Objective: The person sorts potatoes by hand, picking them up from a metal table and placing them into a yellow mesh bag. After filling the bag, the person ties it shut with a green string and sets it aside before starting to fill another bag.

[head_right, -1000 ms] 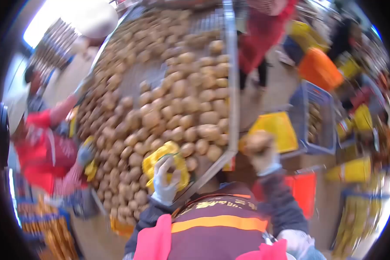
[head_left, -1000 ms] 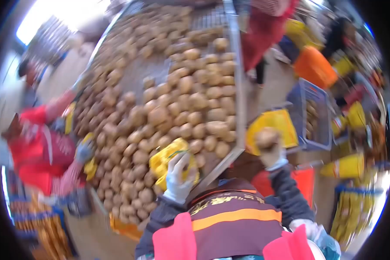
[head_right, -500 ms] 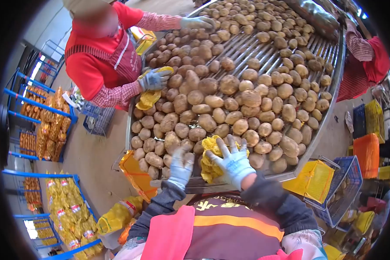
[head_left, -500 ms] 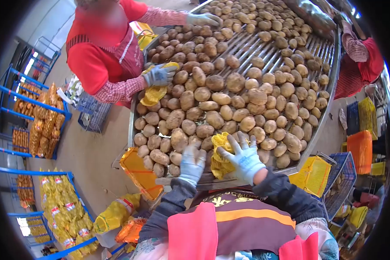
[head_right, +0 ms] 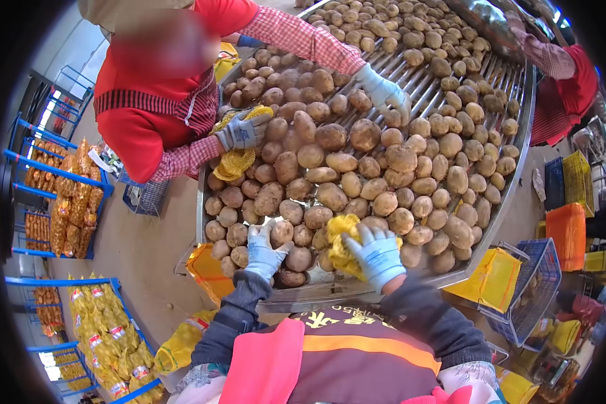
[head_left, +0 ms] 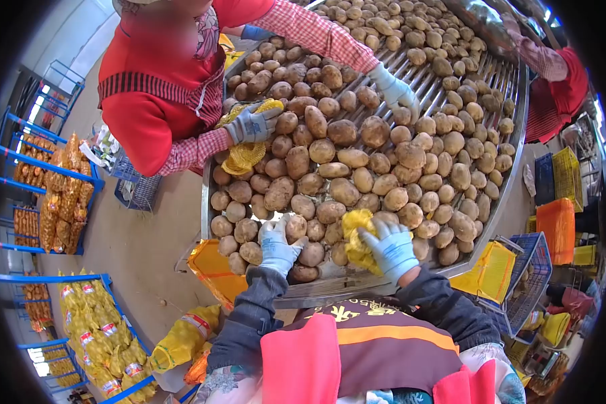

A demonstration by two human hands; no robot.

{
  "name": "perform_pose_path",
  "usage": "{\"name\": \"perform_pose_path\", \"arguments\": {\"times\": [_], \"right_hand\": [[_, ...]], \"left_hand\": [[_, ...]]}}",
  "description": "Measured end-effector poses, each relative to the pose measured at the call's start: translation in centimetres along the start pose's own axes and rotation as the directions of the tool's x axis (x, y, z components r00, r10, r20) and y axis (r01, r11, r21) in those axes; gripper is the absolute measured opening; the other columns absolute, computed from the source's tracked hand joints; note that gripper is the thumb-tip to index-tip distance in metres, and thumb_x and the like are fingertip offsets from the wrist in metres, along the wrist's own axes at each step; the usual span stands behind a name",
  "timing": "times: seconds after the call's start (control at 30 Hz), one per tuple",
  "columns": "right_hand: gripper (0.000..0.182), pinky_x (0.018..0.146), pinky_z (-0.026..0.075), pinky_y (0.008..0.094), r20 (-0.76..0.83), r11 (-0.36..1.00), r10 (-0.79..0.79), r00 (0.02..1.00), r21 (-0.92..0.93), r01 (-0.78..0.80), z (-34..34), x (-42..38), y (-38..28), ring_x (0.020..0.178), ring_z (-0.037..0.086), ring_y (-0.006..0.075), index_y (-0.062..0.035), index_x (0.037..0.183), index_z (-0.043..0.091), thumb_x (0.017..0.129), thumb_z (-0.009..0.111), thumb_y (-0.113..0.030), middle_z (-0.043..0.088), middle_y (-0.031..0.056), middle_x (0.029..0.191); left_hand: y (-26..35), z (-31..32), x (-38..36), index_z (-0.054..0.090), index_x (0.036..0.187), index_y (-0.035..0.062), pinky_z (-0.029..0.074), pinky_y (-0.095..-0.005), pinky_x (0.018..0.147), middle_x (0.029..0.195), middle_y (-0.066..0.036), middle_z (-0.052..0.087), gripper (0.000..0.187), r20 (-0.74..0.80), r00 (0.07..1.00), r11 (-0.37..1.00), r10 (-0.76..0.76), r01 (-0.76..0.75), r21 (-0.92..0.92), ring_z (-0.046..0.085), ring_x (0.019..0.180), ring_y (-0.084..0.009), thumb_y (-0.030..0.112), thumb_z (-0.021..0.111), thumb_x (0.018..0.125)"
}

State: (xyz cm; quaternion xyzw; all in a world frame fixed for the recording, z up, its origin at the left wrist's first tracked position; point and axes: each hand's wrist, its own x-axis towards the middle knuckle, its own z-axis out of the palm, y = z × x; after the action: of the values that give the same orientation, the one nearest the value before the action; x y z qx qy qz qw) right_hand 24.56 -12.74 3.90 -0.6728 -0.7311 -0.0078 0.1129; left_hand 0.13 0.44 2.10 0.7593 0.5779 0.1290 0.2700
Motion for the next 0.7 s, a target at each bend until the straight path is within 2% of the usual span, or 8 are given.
{"name": "perform_pose_path", "arguments": {"times": [0.17, 0.33, 0.4, 0.43, 0.47, 0.5, 0.57, 0.7], "right_hand": [[0.044, 0.085, 0.041, 0.0448, -0.092, 1.0, 0.003, 0.996, -0.021, -0.005, -1.4, 0.7, -1.0, 0.107, 0.052, 0.0314, -0.0226, 0.116, 0.057, 0.072, 0.061, -0.02, 0.053, 0.0127, 0.118], [0.04, 0.087, 0.043, 0.043, -0.106, 0.975, 0.12, 0.987, 0.199, -0.097, 0.9, 1.4, 1.1, 0.096, 0.057, 0.0299, -0.0167, 0.107, 0.059, 0.068, 0.063, -0.012, 0.059, 0.0118, 0.106], [0.039, 0.081, 0.049, 0.037, -0.074, 0.679, 0.408, 0.91, 0.691, -0.248, 1.4, 1.4, 2.2, 0.092, 0.06, 0.0302, -0.0102, 0.108, 0.06, 0.069, 0.064, -0.008, 0.061, 0.0133, 0.102], [0.038, 0.08, 0.05, 0.0355, 0.022, 0.345, 0.555, 0.831, 0.903, -0.255, 2.0, 1.3, 2.5, 0.091, 0.06, 0.0302, -0.008, 0.108, 0.06, 0.07, 0.064, -0.007, 0.062, 0.0139, 0.101], [0.039, 0.082, 0.049, 0.0356, -0.17, 0.615, 0.509, 0.844, 0.758, -0.218, -1.3, 1.9, 2.1, 0.093, 0.06, 0.0318, -0.0063, 0.108, 0.06, 0.069, 0.066, -0.008, 0.062, 0.0139, 0.101], [0.039, 0.082, 0.049, 0.0356, -0.172, 0.617, 0.509, 0.844, 0.757, -0.217, -3.2, 2.2, 1.5, 0.093, 0.06, 0.0318, -0.0063, 0.108, 0.06, 0.069, 0.066, -0.008, 0.062, 0.0139, 0.101], [0.037, 0.082, 0.049, 0.0377, -0.511, 0.918, 0.13, 0.849, 0.385, 0.091, -5.6, 2.9, -0.1, 0.094, 0.06, 0.0325, -0.0095, 0.107, 0.061, 0.07, 0.066, -0.01, 0.062, 0.0124, 0.103], [0.048, 0.093, 0.037, 0.056, -0.246, 0.938, -0.17, 0.954, 0.255, 0.233, -7.9, 2.1, -4.3, 0.12, 0.043, 0.0369, -0.0212, 0.117, 0.057, 0.071, 0.068, -0.026, 0.043, 0.0152, 0.133]], "left_hand": [[-1.1, 1.2, 0.2, 0.05, 0.127, 0.0079, 0.039, -0.0394, 0.099, 0.121, -0.018, 0.049, 0.075, -0.084, 0.972, 0.976, 0.219, -0.219, 0.013, 0.048, 0.112, -0.0337, 0.02, 0.083, 0.061], [-1.6, 1.8, 0.7, 0.044, 0.13, 0.0062, 0.043, -0.0378, 0.097, 0.118, -0.014, 0.054, 0.075, 0.049, 0.998, 0.797, 0.037, 0.0, -0.604, 0.054, 0.109, -0.0286, 0.01, 0.081, 0.065], [0.4, -0.6, -0.8, 0.041, 0.13, 0.0055, 0.048, -0.0397, 0.094, 0.117, -0.01, 0.055, 0.078, 0.18, 0.983, 0.318, -0.036, 0.182, -0.931, 0.057, 0.107, -0.0237, 0.026, 0.083, 0.067], [1.5, -1.3, -1.6, 0.041, 0.13, 0.0055, 0.048, -0.0397, 0.094, 0.117, -0.01, 0.055, 0.078, 0.182, 0.983, 0.316, -0.036, 0.184, -0.931, 0.057, 0.107, -0.0237, 0.026, 0.083, 0.067], [2.7, -1.7, -2.2, 0.042, 0.129, 0.0055, 0.047, -0.0409, 0.095, 0.118, -0.011, 0.055, 0.076, 0.297, 0.954, 0.018, 0.033, 0.296, -0.955, 0.056, 0.108, -0.0248, 0.035, 0.079, 0.07], [3.5, -1.6, -2.6, 0.042, 0.128, 0.0054, 0.046, -0.0421, 0.096, 0.118, -0.012, 0.055, 0.076, 0.382, 0.914, -0.271, 0.136, 0.405, -0.873, 0.055, 0.11, -0.0259, 0.045, 0.075, 0.073], [5.8, -0.3, -3.1, 0.042, 0.13, 0.008, 0.043, -0.0435, 0.1, 0.124, -0.013, 0.054, 0.072, 0.384, 0.866, -0.279, 0.321, 0.474, -0.835, 0.053, 0.114, -0.0283, 0.058, 0.06, 0.081], [6.3, 4.3, -3.5, 0.036, 0.138, 0.0128, 0.035, -0.0438, 0.106, 0.14, -0.011, 0.039, 0.066, 0.439, 0.802, -0.528, 0.404, 0.597, -0.604, 0.042, 0.126, -0.027, 0.061, 0.03, 0.093]]}}
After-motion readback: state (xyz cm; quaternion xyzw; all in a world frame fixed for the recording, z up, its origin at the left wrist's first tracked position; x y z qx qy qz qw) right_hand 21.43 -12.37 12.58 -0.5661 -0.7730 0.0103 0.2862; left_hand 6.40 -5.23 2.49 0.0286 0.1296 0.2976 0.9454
